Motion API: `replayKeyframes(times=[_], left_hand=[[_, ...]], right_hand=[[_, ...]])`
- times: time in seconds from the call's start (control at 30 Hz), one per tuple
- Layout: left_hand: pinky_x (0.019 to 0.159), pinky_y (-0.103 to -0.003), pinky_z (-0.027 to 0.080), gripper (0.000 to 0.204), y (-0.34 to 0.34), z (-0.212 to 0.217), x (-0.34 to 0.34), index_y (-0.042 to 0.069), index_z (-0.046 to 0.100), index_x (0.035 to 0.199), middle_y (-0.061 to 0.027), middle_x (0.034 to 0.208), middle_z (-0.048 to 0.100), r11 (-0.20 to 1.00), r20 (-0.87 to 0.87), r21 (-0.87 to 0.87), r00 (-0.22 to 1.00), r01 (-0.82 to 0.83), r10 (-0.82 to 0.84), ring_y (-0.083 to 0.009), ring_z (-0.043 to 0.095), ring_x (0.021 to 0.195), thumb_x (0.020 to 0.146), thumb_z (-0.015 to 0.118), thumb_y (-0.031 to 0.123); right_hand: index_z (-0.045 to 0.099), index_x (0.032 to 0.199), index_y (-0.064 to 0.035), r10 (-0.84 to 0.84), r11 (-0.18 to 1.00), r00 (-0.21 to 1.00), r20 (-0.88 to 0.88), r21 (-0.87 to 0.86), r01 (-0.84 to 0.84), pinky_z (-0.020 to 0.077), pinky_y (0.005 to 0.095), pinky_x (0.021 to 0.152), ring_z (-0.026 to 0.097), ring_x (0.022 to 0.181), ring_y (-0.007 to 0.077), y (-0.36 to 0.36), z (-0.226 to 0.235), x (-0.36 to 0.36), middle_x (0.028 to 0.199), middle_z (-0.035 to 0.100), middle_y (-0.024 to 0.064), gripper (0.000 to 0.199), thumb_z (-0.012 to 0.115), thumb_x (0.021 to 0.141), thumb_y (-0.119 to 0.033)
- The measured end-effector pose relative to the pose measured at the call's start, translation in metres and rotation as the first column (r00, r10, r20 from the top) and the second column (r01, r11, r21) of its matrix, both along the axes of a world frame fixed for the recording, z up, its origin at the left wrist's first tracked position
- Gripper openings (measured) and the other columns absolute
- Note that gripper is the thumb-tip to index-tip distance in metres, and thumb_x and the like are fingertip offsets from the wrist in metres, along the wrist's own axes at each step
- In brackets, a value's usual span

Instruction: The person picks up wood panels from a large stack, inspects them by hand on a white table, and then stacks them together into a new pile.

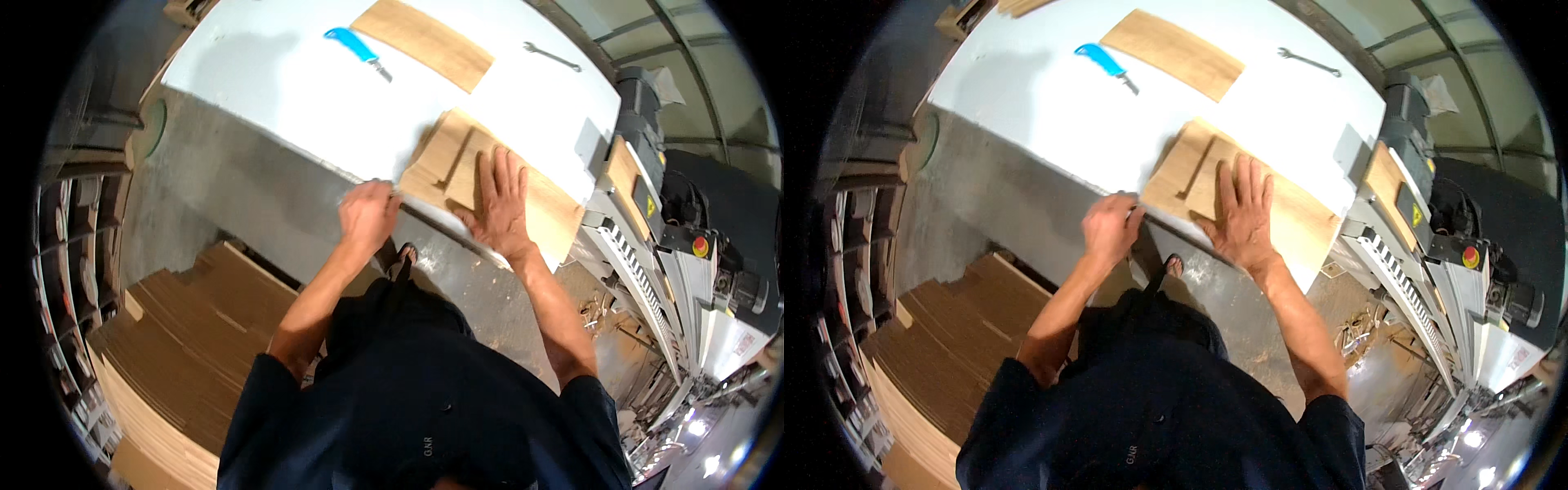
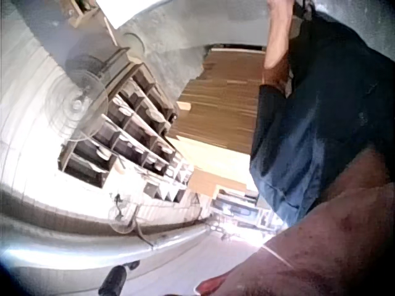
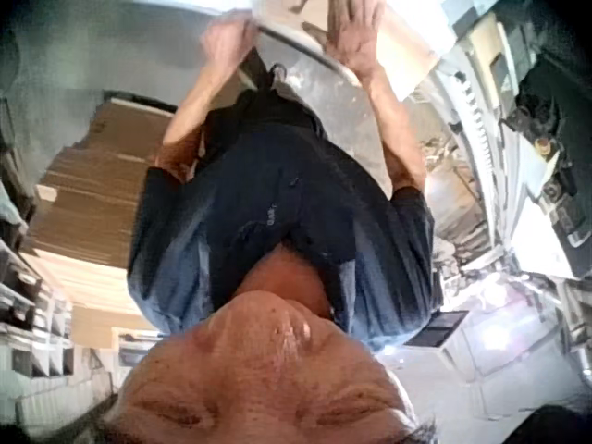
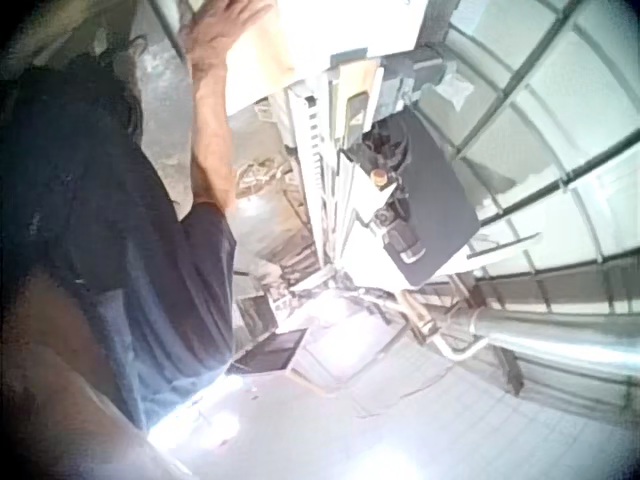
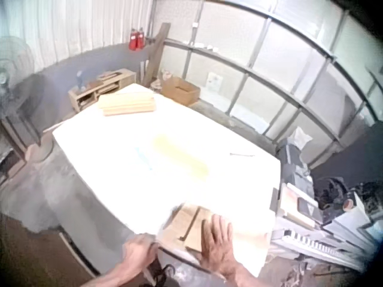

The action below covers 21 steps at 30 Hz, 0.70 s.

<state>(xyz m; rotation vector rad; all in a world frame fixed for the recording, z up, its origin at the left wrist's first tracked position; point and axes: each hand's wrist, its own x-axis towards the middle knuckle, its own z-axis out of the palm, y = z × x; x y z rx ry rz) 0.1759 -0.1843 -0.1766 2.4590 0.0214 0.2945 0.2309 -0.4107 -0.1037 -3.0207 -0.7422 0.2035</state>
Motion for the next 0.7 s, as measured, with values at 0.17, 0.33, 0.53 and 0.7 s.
replayKeyframes(times=[0.17,0.33,0.53,0.7], left_hand=[[0.092,-0.045,0.044,0.061,-0.01,0.033,0.018,-0.007,0.054,0.121,-0.0243,0.115,0.06,0.994,0.002,-0.111,1.0,-0.025,0.026,-0.0388,0.056,0.107,0.08,0.072,0.034],[0.086,-0.044,0.047,0.061,-0.053,0.069,0.078,-0.009,0.052,0.113,-0.0263,0.108,0.06,0.972,-0.333,-0.213,0.927,0.103,-0.171,-0.0368,0.059,0.101,0.077,0.074,0.035],[0.081,-0.044,0.047,0.056,-0.069,0.046,0.082,-0.009,0.052,0.107,-0.0258,0.099,0.059,0.975,-0.169,-0.197,0.976,0.106,-0.14,-0.0384,0.058,0.093,0.073,0.077,0.027],[0.092,-0.046,0.042,0.059,-0.073,0.049,0.083,-0.013,0.048,0.113,-0.0303,0.106,0.058,0.953,-0.199,-0.296,0.973,0.055,-0.118,-0.0428,0.053,0.105,0.075,0.075,0.023]], right_hand=[[0.023,0.145,0.0061,-0.322,0.915,0.921,0.219,0.323,0.243,0.0128,0.0565,0.114,0.015,0.14,0.0465,-0.081,-0.002,-0.024,0.15,0.017,0.0324,0.09,0.057,0.087,-0.054],[0.041,0.134,0.01,-0.746,0.069,0.488,-0.452,0.677,0.733,0.0486,0.0363,0.088,0.057,0.105,0.0284,-0.158,-0.032,-0.043,0.127,0.053,0.0262,0.069,0.07,0.086,-0.031],[0.065,0.099,0.0034,-0.524,-0.048,0.502,-0.688,0.612,0.789,0.0474,0.0271,0.064,0.056,0.071,0.0114,-0.148,-0.03,-0.037,0.081,0.064,0.0036,0.028,0.067,0.09,-0.023],[0.065,0.083,0.0017,-0.586,0.077,0.566,-0.58,0.656,0.751,0.0397,0.0275,0.053,0.046,0.06,0.0081,-0.138,-0.032,-0.032,0.068,0.058,0.0004,0.018,0.067,0.086,-0.016]])
